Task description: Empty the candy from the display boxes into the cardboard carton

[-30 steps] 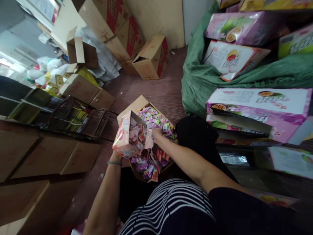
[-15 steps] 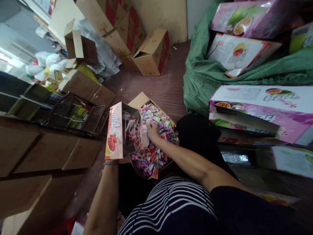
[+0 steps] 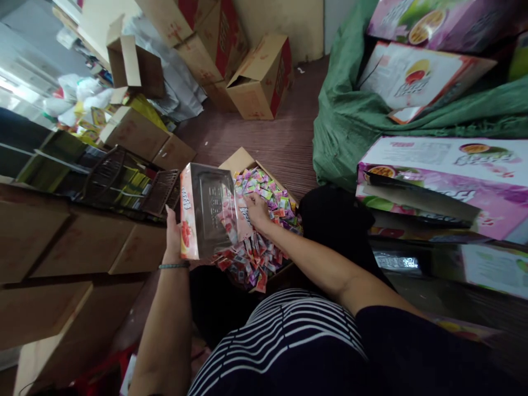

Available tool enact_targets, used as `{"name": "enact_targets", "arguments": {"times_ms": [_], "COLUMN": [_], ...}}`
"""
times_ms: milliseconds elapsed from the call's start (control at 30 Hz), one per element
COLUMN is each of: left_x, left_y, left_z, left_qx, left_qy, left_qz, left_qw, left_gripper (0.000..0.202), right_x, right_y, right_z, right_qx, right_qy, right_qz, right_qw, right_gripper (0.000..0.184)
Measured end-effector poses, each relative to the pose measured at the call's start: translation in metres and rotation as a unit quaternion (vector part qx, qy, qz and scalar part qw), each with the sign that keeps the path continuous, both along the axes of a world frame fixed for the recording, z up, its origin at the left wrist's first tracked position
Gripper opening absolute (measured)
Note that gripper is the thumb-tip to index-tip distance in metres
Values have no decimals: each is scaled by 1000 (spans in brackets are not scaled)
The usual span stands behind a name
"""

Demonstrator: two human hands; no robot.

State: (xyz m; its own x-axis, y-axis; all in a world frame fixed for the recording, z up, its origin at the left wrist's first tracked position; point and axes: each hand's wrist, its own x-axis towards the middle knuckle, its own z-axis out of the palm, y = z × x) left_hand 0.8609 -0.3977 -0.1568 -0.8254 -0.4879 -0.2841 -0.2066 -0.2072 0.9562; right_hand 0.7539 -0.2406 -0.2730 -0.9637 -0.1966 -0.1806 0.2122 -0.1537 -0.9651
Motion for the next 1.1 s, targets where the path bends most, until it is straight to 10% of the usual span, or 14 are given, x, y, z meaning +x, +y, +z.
{"name": "enact_targets", "arguments": {"times_ms": [100,300,467,600,833,967,1100], "left_x": [12,35,41,43,56,62,69], "left_y": [12,40,30,20,17,7,-33], "left_z": [24,61,54,37,35,38,28], "left_qx": [-6,-280,-221,-177,-62,-49,-65], "left_qy": [27,41,44,91,76,63,103], "left_qz": [-32,-15,72,107,70,60,181], "left_qw": [999,959,972,974,993,995,976], "left_gripper": [82,92,78,73,62,59,38], "right_x": [5,22,34,43,52,60,41], "right_y": [4,7,11,19,37,38,31], "right_z": [8,30,37,35,54,54,29], "right_qx": [-15,-85,-273,-281,-150,5,225], "right_qy": [9,40,-100,-145,61,246,427], "right_qz": [-13,27,223,364,583,500,384], "right_qw": [1000,995,930,876,796,831,787], "right_gripper": [22,27,41,68,49,40,26]}}
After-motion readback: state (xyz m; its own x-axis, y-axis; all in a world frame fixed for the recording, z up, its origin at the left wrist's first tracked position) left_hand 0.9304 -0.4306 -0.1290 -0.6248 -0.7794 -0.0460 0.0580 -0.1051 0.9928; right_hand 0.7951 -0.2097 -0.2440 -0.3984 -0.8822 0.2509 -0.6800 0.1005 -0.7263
